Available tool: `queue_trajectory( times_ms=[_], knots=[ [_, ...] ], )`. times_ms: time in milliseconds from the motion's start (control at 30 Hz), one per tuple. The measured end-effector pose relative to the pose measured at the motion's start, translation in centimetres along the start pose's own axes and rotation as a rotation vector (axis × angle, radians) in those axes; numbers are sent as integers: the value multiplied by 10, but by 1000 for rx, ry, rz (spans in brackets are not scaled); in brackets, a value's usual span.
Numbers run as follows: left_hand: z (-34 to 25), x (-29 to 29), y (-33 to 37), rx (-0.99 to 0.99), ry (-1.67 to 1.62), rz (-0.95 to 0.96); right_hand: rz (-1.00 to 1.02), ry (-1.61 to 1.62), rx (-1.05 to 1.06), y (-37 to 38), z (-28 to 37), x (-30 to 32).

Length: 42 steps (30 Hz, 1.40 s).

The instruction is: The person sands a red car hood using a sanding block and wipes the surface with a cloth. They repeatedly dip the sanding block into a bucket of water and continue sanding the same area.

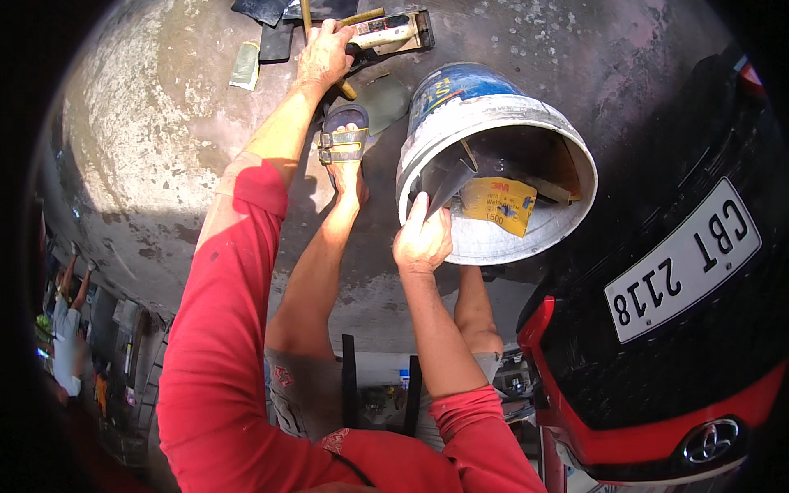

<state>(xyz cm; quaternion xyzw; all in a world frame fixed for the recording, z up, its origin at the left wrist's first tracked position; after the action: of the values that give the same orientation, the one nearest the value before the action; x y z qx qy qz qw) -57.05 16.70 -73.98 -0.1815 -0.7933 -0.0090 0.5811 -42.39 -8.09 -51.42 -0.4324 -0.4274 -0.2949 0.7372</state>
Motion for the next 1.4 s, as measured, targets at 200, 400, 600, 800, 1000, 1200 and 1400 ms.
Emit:
queue_trajectory(
  times_ms=[200, 400, 600, 800, 1000, 1200, 1400],
  knots=[
    [16, 113, -14, 195, -185, 127, 55, -70, -27, 6, 0, 1],
    [-111, 285, -102, 468, -1070, 349, 133, 474, -335, 14, -27, 11],
    [-177, 266, -158, 282, -945, 341, -52, 651, -284, 7, -125, 143],
    [4, 40, -161, 295, -231, -171, -57, 72, 673, 70, -133, 106],
    [1, -25, -107, 622, -307, 208, -181, -243, 697, 74, -132, 73],
    [-68, -20, -98, 18, -117, -85, -163, -292, 686, 70, -123, 73],
    [-77, -64, -108, -122, 171, -27, -180, -246, 729, 70, -126, 73]
  ],
)
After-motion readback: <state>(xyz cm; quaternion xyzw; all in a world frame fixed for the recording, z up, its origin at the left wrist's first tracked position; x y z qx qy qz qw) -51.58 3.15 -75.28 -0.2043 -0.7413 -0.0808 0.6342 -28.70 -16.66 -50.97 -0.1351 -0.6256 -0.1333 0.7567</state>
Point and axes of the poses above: each hand's wrist, its own y-axis towards the middle knuckle, its own x-axis out of the back of the hand, z = x × y, the point moved 1 cm from there along y, towards the middle knuckle, and after that the axes turned 12 degrees about -z, right-handed, at the moved point
